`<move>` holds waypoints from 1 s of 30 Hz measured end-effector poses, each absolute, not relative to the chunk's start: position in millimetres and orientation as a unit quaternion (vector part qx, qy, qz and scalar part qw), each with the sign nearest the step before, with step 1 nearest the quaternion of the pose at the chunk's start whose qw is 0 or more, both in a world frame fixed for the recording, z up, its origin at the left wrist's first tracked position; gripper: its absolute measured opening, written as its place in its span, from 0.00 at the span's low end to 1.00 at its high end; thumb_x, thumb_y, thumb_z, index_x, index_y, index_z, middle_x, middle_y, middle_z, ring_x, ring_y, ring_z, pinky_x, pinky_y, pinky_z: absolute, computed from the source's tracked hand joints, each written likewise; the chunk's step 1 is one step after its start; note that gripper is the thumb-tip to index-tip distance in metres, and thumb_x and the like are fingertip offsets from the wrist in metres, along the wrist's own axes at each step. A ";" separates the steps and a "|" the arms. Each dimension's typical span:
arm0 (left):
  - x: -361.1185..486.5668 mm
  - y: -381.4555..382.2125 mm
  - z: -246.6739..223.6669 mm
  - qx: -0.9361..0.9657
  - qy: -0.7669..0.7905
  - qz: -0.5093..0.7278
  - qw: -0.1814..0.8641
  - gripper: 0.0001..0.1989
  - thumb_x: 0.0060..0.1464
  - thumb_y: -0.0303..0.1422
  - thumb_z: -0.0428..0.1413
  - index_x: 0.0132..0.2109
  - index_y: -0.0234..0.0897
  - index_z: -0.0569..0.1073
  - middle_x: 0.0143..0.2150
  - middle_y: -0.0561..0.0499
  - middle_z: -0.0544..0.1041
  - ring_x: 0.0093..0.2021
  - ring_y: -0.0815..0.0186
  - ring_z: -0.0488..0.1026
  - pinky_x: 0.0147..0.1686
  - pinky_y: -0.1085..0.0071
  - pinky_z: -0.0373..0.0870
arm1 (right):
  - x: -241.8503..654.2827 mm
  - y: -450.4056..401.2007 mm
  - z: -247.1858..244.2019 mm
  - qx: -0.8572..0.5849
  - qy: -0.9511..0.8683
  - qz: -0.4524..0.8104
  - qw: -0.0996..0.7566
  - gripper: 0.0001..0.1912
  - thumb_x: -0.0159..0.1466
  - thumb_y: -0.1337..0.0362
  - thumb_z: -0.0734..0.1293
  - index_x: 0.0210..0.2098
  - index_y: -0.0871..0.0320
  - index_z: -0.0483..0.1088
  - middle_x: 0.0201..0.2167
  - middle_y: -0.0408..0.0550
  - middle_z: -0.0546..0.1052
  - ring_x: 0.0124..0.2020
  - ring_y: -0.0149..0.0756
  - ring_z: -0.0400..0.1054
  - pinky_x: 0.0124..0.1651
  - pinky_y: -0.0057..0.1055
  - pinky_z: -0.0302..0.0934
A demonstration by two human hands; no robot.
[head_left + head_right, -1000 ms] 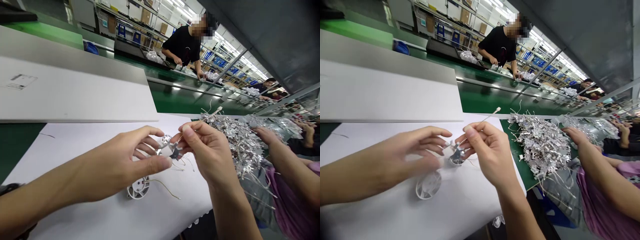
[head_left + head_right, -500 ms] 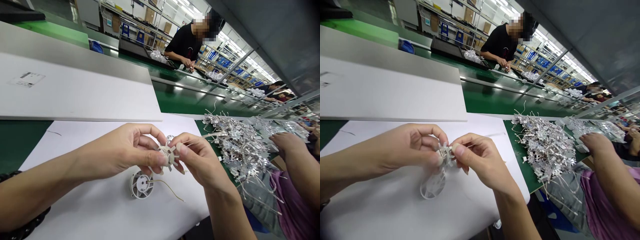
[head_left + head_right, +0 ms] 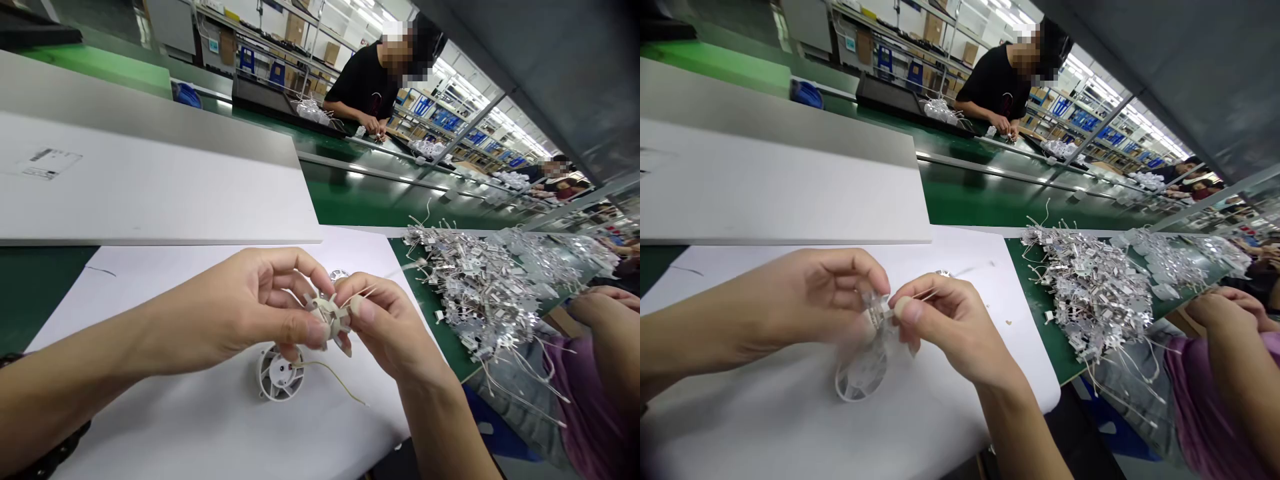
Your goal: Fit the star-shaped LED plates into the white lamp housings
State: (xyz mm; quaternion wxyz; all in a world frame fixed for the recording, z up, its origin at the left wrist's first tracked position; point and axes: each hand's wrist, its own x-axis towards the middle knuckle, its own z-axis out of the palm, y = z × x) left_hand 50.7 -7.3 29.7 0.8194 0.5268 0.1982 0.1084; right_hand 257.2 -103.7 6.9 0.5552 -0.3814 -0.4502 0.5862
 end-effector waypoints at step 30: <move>27.6 -33.5 31.1 0.897 0.193 0.148 0.370 0.12 0.70 0.37 0.56 0.50 0.57 0.84 0.37 0.56 0.82 0.30 0.63 0.74 0.30 0.69 0.66 | 242.3 -137.5 19.7 -0.547 -0.364 0.602 0.453 0.08 0.61 0.63 0.86 0.30 0.53 0.86 0.25 0.41 0.78 0.27 0.27 0.66 0.29 0.20 0.59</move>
